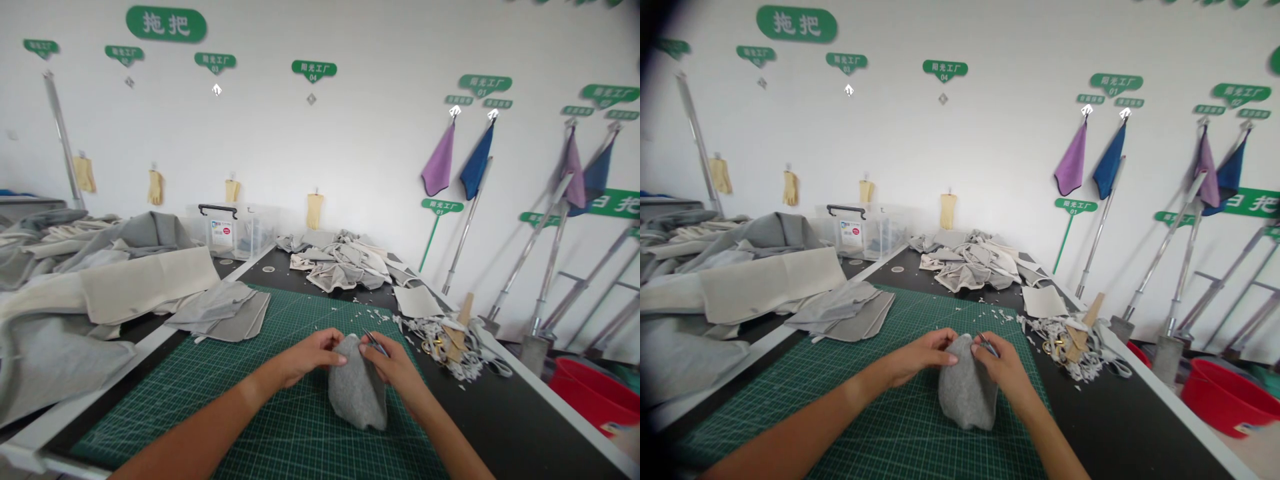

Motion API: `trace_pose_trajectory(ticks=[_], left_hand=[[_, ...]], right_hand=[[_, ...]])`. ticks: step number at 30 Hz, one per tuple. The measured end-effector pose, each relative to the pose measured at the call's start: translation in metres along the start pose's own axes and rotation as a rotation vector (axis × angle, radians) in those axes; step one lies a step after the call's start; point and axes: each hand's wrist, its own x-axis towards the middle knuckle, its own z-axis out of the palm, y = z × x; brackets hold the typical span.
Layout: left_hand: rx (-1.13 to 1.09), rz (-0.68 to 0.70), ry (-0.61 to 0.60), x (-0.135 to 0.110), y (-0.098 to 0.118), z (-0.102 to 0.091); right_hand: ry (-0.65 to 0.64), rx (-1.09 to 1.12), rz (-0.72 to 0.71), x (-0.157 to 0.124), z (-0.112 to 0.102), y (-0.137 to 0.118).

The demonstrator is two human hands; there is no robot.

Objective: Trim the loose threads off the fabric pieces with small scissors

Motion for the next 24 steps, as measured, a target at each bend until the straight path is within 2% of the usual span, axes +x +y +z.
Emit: trace_pose_trajectory(ticks=[6, 12, 15, 18, 24], left_hand=[[0.057, 0.029, 0.03, 0.0, 0.003, -0.001], [0.141, -0.032, 0.038, -0.002, 0.006, 0.003], [0.181, -0.015, 0.069, -0.001, 0.005, 0.001], [0.268, 0.063, 0.084, 0.003, 0.007, -0.001], [0.551, 0.334, 0.181, 0.004, 0.022, -0.002]], right_hand=[[-0.008, 0.13, -0.008, -0.006, 0.001, -0.006], [-0.017, 0.17, 0.026, -0.011, 0.0, -0.016], [-0.011, 0.179, 0.036, -0.013, 0.0, -0.022], [0.026, 0.189, 0.032, -0.014, 0.001, -0.026], [0.113, 0.219, 0.043, -0.017, 0.003, -0.033]])
